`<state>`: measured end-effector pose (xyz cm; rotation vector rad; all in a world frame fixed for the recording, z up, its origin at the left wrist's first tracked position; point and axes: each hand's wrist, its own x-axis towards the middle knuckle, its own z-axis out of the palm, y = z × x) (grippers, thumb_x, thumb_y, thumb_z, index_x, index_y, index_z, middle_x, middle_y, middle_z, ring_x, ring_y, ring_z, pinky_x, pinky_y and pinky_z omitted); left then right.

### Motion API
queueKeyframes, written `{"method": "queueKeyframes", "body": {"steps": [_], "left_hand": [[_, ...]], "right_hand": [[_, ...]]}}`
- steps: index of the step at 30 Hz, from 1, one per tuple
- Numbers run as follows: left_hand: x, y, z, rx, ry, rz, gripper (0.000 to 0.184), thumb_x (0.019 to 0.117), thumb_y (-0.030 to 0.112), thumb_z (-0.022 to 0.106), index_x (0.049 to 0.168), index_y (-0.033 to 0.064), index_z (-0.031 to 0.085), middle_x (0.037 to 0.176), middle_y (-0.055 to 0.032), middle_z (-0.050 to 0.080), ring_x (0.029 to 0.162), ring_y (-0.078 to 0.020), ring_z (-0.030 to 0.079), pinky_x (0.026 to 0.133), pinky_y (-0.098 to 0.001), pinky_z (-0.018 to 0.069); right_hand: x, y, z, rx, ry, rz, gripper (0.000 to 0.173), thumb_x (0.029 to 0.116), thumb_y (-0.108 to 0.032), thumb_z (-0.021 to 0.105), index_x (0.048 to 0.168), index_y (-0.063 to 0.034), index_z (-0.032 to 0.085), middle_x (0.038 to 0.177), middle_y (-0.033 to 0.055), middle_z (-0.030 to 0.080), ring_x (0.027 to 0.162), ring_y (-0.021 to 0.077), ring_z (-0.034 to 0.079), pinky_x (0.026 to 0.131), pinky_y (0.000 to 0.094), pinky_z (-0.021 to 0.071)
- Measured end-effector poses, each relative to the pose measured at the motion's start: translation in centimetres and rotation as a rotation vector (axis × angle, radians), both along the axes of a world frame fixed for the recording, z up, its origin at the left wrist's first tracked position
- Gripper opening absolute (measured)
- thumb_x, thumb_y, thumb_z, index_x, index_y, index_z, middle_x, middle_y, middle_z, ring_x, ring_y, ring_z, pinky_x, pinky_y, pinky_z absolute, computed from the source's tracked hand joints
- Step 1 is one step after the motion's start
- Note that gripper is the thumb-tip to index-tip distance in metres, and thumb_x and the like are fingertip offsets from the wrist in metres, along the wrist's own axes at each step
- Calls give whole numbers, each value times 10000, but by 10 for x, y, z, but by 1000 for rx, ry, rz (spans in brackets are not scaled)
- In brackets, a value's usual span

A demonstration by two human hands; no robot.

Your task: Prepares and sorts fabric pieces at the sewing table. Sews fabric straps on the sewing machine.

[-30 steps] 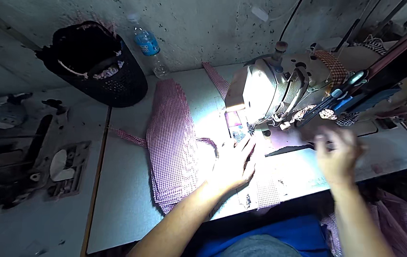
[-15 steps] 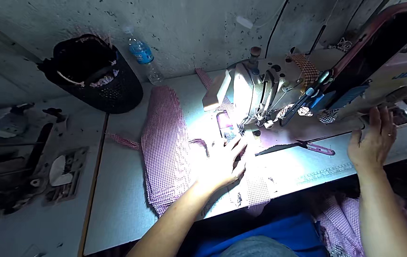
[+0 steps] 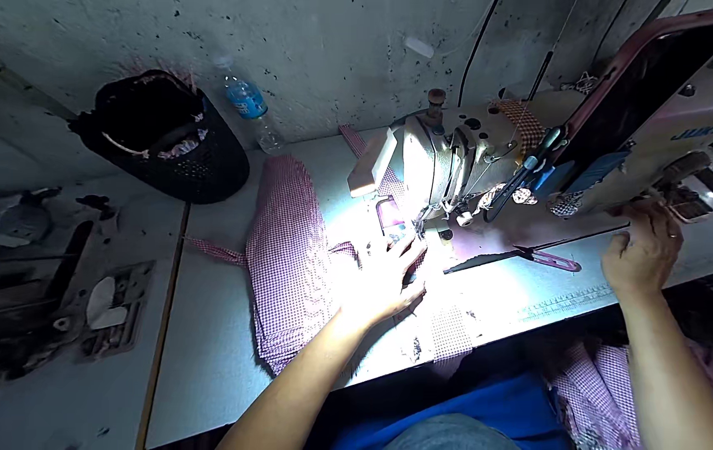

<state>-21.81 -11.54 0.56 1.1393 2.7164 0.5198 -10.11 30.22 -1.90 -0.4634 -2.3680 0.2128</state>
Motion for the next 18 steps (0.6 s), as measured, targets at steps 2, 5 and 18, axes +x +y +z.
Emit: {"method": "queueKeyframes", "body": {"steps": [2, 5, 18], "left_hand": [[-1, -1, 0, -2, 10, -5, 625, 978, 529, 449, 1565, 317, 434, 1650, 23, 349, 1472, -359, 317, 1097, -704, 230], [0, -2, 0, -1, 16, -21, 616, 987, 538, 432, 1568, 332, 427, 1643, 24, 366, 1475, -361, 320, 1096, -717, 217], [2, -5, 3, 28, -26, -64, 613, 972, 496, 474, 1561, 329, 442, 1620, 16, 402, 1452, -349, 356, 1104, -698, 230]], "right_hand": [[0, -3, 2, -5, -50, -3, 391, 983, -27, 402, 1281, 46, 644, 1390, 276, 596, 1383, 465, 484, 1176, 621, 289], [0, -2, 2, 11, -68, -29, 389, 990, -27, 402, 1277, 31, 659, 1367, 263, 620, 1342, 448, 531, 1152, 630, 307], [3, -19, 10, -41, -77, -124, 670, 929, -116, 496, 1588, -101, 376, 1629, 167, 383, 1487, 413, 368, 1161, 680, 236]]}}
